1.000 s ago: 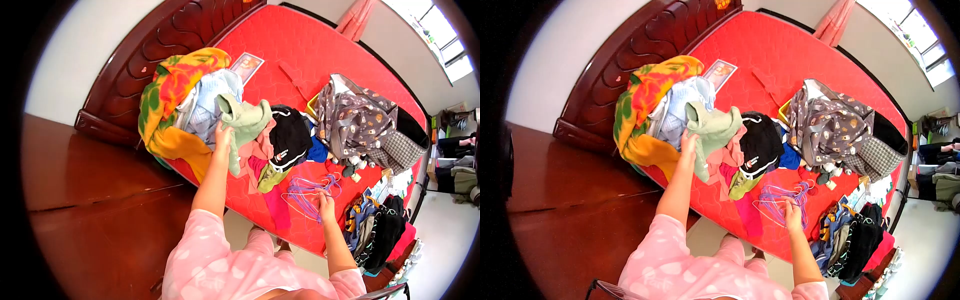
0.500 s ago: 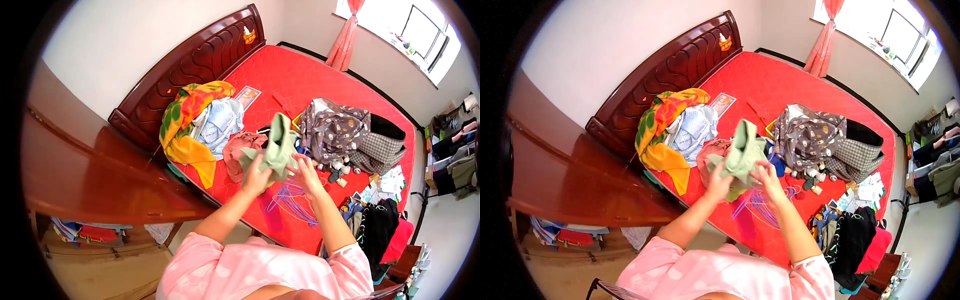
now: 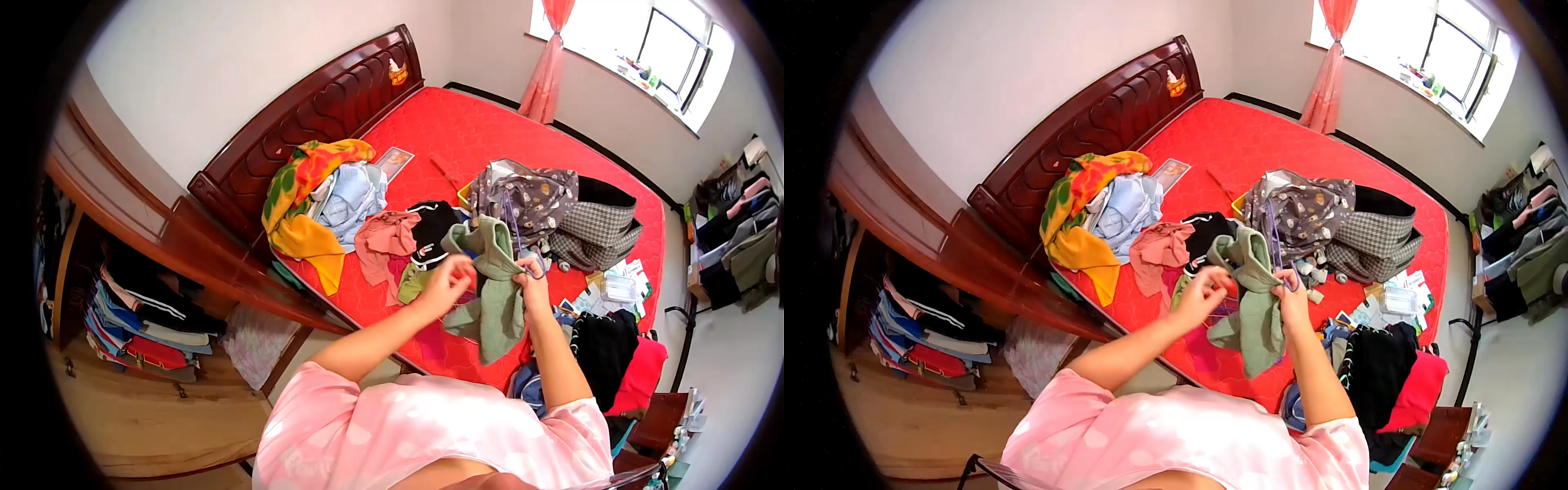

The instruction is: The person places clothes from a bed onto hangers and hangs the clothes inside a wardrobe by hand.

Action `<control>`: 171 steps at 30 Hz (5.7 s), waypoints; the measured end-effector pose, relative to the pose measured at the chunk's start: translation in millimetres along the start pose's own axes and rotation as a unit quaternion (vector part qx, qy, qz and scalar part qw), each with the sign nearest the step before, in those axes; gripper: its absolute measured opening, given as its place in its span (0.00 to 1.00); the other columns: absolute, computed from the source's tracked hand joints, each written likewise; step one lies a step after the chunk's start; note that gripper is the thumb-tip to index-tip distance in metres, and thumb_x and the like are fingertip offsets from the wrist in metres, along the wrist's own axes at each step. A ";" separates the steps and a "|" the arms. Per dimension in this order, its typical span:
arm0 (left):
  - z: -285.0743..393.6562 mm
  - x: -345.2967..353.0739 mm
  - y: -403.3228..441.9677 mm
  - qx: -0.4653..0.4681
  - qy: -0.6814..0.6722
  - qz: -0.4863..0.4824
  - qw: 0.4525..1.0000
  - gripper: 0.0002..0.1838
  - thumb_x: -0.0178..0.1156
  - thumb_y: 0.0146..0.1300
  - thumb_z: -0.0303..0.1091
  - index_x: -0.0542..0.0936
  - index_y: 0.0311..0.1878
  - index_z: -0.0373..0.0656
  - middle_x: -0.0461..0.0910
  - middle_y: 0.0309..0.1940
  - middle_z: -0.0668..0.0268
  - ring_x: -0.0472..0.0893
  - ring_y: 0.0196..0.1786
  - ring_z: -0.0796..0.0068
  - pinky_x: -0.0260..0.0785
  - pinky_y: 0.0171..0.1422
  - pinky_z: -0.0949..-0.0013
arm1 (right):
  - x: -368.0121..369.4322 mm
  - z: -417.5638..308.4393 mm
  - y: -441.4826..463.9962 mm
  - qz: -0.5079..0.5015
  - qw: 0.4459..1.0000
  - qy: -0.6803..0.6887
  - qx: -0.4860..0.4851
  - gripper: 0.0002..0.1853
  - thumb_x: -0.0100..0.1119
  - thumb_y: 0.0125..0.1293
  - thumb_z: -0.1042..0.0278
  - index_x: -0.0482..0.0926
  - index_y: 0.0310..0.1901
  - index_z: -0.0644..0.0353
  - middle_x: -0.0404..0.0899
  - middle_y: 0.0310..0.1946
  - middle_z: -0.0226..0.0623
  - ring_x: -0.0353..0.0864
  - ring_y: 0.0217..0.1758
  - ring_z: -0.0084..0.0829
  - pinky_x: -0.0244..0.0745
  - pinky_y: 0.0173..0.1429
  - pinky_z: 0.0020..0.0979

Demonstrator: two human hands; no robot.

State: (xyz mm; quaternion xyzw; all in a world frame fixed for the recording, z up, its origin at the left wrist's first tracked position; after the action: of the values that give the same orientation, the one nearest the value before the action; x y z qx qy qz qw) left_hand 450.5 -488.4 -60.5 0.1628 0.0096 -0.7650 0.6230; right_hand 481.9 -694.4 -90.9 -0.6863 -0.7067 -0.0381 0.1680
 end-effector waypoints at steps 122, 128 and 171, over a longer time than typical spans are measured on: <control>179.2 20.0 -18.2 0.267 0.209 -0.040 0.940 0.33 0.53 0.59 0.64 0.70 0.21 0.38 0.65 0.16 0.58 0.68 0.21 0.61 0.59 0.26 0.64 | -151.2 -109.7 -185.4 0.064 0.952 -0.200 -0.224 0.14 0.55 0.65 0.65 0.78 0.49 0.59 0.70 0.53 0.32 0.69 0.57 0.27 0.66 0.59 0.30; 187.4 14.2 -20.1 0.294 0.195 -0.042 0.935 0.35 0.51 0.58 0.66 0.69 0.19 0.37 0.64 0.15 0.60 0.68 0.20 0.63 0.58 0.25 0.65 | -109.8 -116.9 -170.5 -0.037 0.941 -0.218 -0.257 0.13 0.59 0.61 0.65 0.81 0.46 0.57 0.68 0.56 0.35 0.68 0.60 0.31 0.65 0.61 0.34; 185.6 -3.4 -20.0 0.225 0.180 0.125 0.949 0.27 0.60 0.61 0.53 0.68 0.21 0.36 0.63 0.15 0.60 0.63 0.19 0.68 0.58 0.25 0.67 | -72.0 -131.8 -191.5 -0.044 0.988 -0.065 -0.136 0.21 0.53 0.62 0.81 0.73 0.57 0.59 0.73 0.54 0.35 0.75 0.34 0.19 0.72 0.37 0.21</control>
State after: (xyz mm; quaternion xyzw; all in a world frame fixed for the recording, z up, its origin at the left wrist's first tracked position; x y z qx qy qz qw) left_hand 387.9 -521.1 112.4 0.4336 -0.0715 -0.6213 0.6487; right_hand 318.2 -811.4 46.0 -0.6718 -0.7340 -0.0966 0.0256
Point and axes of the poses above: each hand's wrist, its own y-axis towards the middle knuckle, its own x-axis out of the palm, z = x × y, the point moved 7 cm from there along y, towards the middle knuckle
